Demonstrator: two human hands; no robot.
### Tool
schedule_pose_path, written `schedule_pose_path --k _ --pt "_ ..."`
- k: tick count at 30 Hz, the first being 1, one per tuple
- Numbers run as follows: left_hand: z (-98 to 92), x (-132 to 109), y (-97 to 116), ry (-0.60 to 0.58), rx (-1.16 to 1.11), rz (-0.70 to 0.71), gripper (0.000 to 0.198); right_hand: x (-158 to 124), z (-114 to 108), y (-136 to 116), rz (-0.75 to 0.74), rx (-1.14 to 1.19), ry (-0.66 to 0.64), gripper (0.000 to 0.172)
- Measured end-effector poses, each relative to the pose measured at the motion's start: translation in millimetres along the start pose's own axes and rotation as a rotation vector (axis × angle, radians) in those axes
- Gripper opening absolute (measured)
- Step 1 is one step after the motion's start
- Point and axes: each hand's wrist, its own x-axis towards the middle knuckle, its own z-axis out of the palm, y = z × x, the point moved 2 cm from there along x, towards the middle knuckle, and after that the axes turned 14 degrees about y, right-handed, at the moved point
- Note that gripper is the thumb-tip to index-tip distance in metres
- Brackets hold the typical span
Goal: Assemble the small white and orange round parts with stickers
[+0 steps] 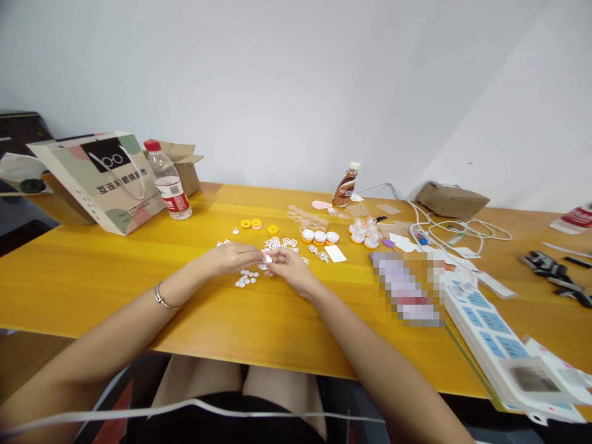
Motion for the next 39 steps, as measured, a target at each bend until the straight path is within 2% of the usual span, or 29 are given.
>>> schedule_pose_path --k 4,10,13,19,26,39 --pt "-3.4 -1.8 -0.9 0.064 -0.101 -0.045 0.025 0.1 -1.4 -1.3 0.015 -0.001 -0.020 0.026" --pt "-8.3 -0.4 1.0 0.082 -0.159 -0.034 0.024 -0.6 -2.1 -3.1 0.024 0.005 -0.032 0.026" --pt "-10.5 0.1 2.7 0.050 -0.131 0.029 0.020 -1.5 -2.0 -5.1 0.012 0.006 -0.030 0.026" --pt "-11.9 0.0 3.8 -0.029 -0.015 0.136 0.026 -2.4 -2.5 -5.5 0.005 0.000 -0.030 0.026" --pt "-10.2 0.0 6.8 0.006 -0.047 0.079 0.020 -1.4 -4.2 -6.0 -0.012 -0.003 -0.026 0.024" --pt "-8.1 3.2 8.5 -0.034 -0.134 0.061 0.017 -4.7 -5.0 -12.1 -0.051 0.006 -0.040 0.032"
